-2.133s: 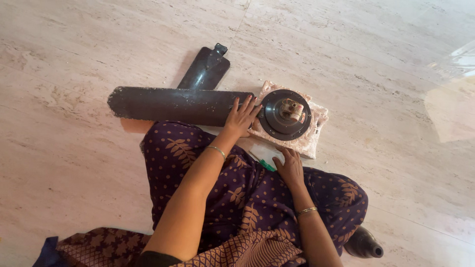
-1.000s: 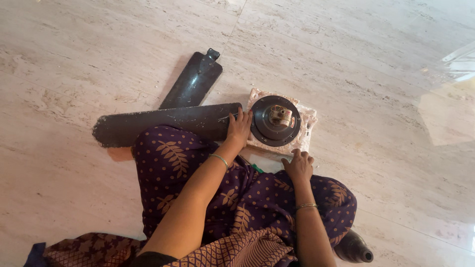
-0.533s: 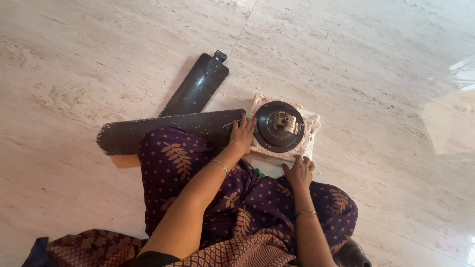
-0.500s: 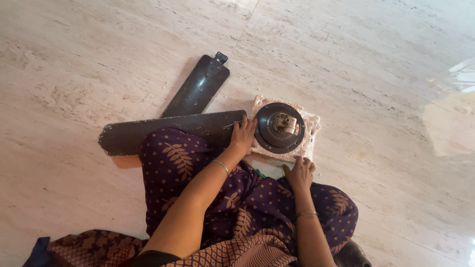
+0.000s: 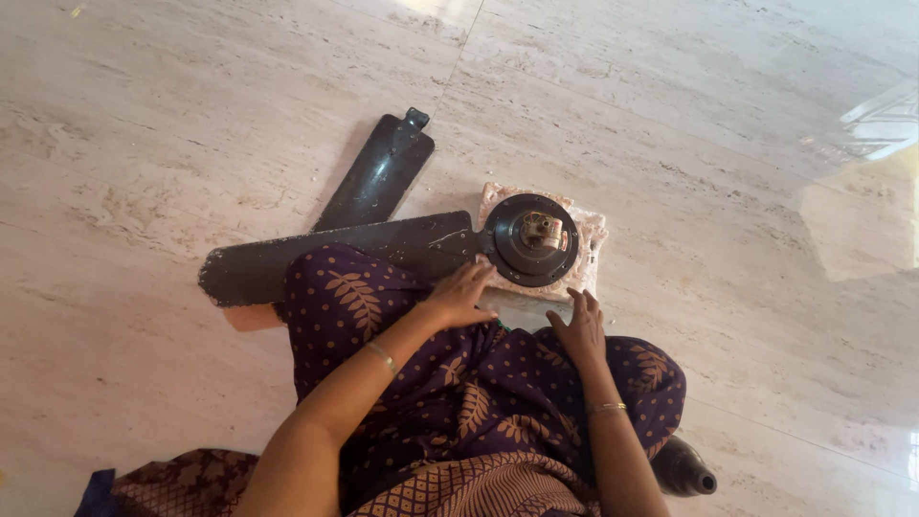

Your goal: The person sits on the floor and attaches fan blades to the motor housing using a screwdriver. They secure each blade by tightening screws at the mounting points.

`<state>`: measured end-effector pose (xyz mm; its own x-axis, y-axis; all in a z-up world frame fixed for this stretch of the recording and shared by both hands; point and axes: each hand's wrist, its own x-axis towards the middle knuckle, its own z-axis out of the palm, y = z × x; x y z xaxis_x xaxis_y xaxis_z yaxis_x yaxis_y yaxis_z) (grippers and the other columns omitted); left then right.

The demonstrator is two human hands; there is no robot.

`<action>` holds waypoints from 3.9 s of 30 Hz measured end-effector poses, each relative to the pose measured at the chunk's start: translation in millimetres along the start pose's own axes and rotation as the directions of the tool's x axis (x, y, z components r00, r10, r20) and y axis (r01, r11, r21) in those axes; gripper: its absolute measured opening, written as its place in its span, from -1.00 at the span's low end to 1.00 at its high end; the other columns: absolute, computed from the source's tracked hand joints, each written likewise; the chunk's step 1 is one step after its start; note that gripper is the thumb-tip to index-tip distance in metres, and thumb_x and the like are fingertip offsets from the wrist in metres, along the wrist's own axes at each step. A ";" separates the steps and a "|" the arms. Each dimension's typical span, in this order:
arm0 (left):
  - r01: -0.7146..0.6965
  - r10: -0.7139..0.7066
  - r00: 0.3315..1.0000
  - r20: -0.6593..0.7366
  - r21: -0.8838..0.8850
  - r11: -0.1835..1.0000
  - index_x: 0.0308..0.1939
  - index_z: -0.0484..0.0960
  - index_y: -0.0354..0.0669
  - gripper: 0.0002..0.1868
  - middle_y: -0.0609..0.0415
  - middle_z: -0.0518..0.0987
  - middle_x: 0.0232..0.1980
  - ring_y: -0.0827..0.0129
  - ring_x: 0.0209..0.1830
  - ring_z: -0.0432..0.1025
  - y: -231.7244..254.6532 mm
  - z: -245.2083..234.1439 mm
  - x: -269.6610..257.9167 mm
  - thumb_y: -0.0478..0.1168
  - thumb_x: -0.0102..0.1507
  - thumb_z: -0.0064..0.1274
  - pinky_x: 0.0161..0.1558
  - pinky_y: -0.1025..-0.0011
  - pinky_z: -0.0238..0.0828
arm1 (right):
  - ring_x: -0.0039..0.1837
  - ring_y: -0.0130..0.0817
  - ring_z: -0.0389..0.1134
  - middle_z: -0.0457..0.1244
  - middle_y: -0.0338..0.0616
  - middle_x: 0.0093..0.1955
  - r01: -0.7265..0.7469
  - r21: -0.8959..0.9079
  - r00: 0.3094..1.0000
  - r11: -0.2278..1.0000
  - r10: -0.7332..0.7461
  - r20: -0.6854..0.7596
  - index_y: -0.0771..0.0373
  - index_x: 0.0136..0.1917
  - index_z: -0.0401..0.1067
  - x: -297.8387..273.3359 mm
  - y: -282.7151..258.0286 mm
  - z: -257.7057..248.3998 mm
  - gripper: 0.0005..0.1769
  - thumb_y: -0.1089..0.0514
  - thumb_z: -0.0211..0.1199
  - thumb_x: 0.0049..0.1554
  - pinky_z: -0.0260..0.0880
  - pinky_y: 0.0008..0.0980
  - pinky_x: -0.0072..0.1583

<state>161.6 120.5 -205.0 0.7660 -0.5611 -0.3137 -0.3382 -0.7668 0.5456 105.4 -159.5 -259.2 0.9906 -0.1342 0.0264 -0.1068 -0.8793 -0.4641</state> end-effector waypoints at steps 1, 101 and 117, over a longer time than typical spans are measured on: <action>-0.107 0.105 0.994 -0.018 -0.101 0.989 0.62 -0.11 -0.04 0.10 -0.06 -0.06 0.66 0.10 0.67 -0.14 12.0 1.1 -27.9 0.30 0.21 0.12 0.58 0.01 -0.18 | 0.49 0.26 0.10 0.05 0.22 0.53 0.059 0.009 0.998 0.998 -0.059 -0.022 0.12 0.45 0.25 -9.9 -1.7 -12.1 -0.23 -0.10 0.41 0.05 0.26 0.08 0.36; 0.393 0.074 0.650 -0.756 0.419 0.819 0.69 -0.28 0.22 0.58 -0.34 -0.03 0.60 -0.34 0.57 -0.06 -117.5 -173.0 113.0 -0.03 -0.19 0.57 0.42 -0.28 -0.02 | -0.17 -0.24 0.47 0.43 -0.18 0.01 -0.187 0.099 0.967 0.977 0.201 -0.158 -0.03 0.14 0.56 4.8 -30.7 -41.2 -0.75 -0.01 0.18 0.25 0.43 -0.25 -0.13; -0.333 0.601 0.799 -0.019 0.818 0.469 0.62 -0.38 0.38 0.60 -0.15 0.00 0.59 -0.13 0.57 -0.04 55.4 -57.9 41.1 0.22 -0.21 0.53 0.52 -0.17 -0.08 | 0.41 -0.07 0.23 0.23 0.03 0.40 -0.220 0.942 0.952 -0.253 0.154 0.264 0.33 0.47 0.21 -32.7 33.4 -43.9 -0.16 -0.41 -0.14 0.30 0.22 -0.05 0.40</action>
<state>206.0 72.9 -142.6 0.4192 -0.9032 0.0918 -0.8610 -0.4276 -0.2755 65.7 -204.6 -236.8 0.9493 -0.1426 -0.2802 -0.1108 0.6823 -0.7227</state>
